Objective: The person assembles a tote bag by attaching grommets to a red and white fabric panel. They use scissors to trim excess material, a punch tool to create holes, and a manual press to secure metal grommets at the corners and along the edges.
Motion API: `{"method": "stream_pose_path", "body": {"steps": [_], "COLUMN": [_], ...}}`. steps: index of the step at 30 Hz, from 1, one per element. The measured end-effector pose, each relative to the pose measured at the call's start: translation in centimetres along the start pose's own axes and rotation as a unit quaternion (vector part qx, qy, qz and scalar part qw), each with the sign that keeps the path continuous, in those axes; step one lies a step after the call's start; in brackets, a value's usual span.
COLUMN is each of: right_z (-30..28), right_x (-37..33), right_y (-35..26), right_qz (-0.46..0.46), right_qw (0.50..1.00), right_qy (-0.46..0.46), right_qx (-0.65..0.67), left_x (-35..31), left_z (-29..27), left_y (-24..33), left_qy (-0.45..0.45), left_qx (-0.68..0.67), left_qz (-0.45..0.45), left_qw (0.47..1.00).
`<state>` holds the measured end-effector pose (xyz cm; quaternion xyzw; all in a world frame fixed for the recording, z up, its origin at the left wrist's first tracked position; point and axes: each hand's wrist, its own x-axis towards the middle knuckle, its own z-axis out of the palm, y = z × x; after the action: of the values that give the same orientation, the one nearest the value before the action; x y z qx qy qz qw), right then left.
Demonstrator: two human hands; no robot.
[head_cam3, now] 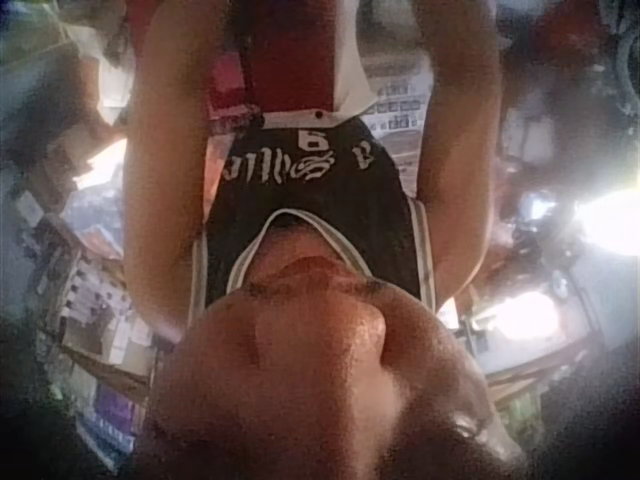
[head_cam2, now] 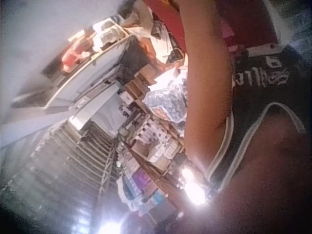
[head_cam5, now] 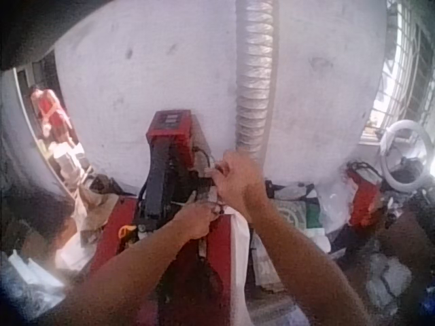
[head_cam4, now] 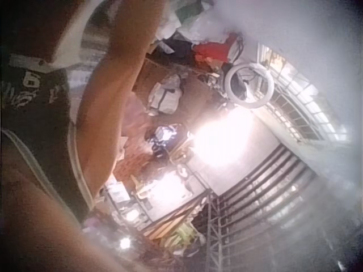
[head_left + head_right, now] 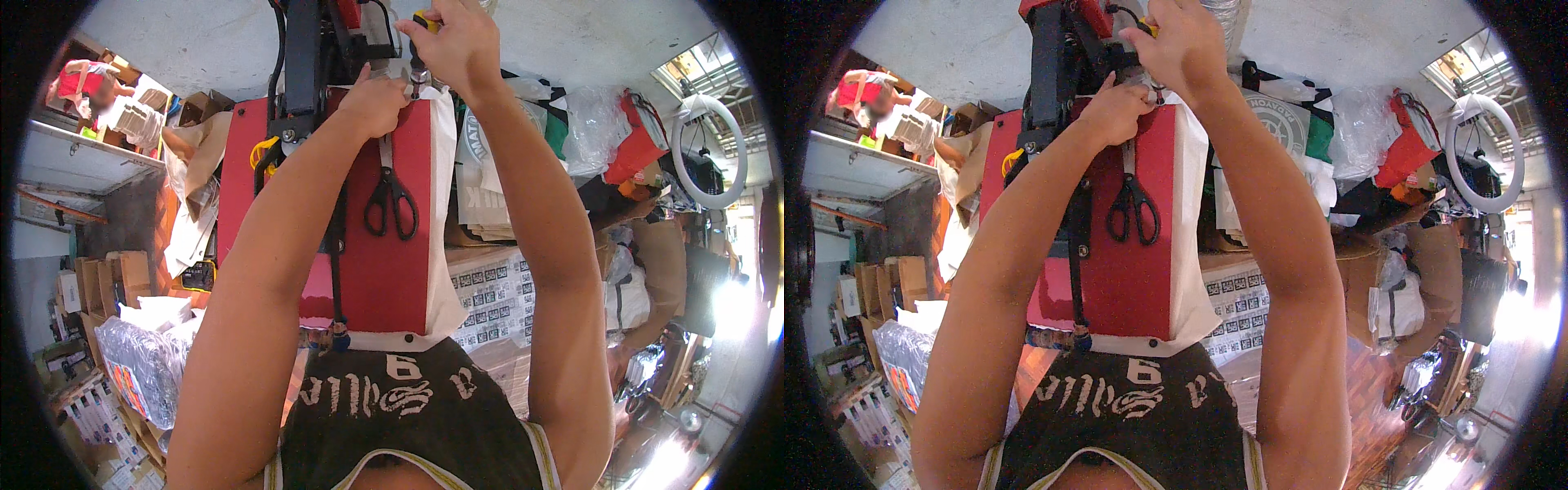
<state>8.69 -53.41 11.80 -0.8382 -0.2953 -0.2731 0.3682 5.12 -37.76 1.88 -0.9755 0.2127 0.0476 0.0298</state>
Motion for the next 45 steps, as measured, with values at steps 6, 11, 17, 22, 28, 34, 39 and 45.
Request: {"method": "stream_pose_path", "body": {"steps": [6,11,17,22,28,34,39,45], "right_z": [-0.4,0.2,0.1,-0.4,-0.2,-0.8,-1.1,-0.2], "right_x": [-0.3,-0.1,-0.5,-1.0,-0.7,-0.8,-0.7,-0.5], "right_y": [-0.5,0.5,0.4,-0.5,-0.4,-0.4,-0.4,0.7], "right_qz": [0.042,-0.078,-0.051,-0.070,-0.050,0.004,0.013,0.022], "right_qw": [0.999,0.991,0.997,0.996,0.997,0.999,0.999,0.988], "right_qy": [-0.011,0.047,0.045,0.055,0.063,0.019,0.020,-0.033], "right_qx": [0.012,0.097,0.038,0.014,-0.008,0.038,0.024,0.151], "left_x": [-0.4,0.3,0.0,-0.1,0.1,-0.1,-0.4,-0.2], "left_z": [-0.5,0.3,0.0,0.2,0.1,-0.3,-0.7,-0.8], "left_y": [0.4,-0.1,0.1,-0.1,0.0,0.2,0.3,0.5], "left_qy": [0.013,0.020,0.020,0.018,0.020,0.023,0.025,0.016], "left_qx": [-0.004,-0.007,-0.002,-0.001,-0.018,-0.028,-0.014,0.006], "left_qz": [0.006,-0.010,0.010,0.005,0.003,0.001,0.008,0.006], "left_qw": [1.000,1.000,1.000,1.000,1.000,0.999,1.000,1.000]}}
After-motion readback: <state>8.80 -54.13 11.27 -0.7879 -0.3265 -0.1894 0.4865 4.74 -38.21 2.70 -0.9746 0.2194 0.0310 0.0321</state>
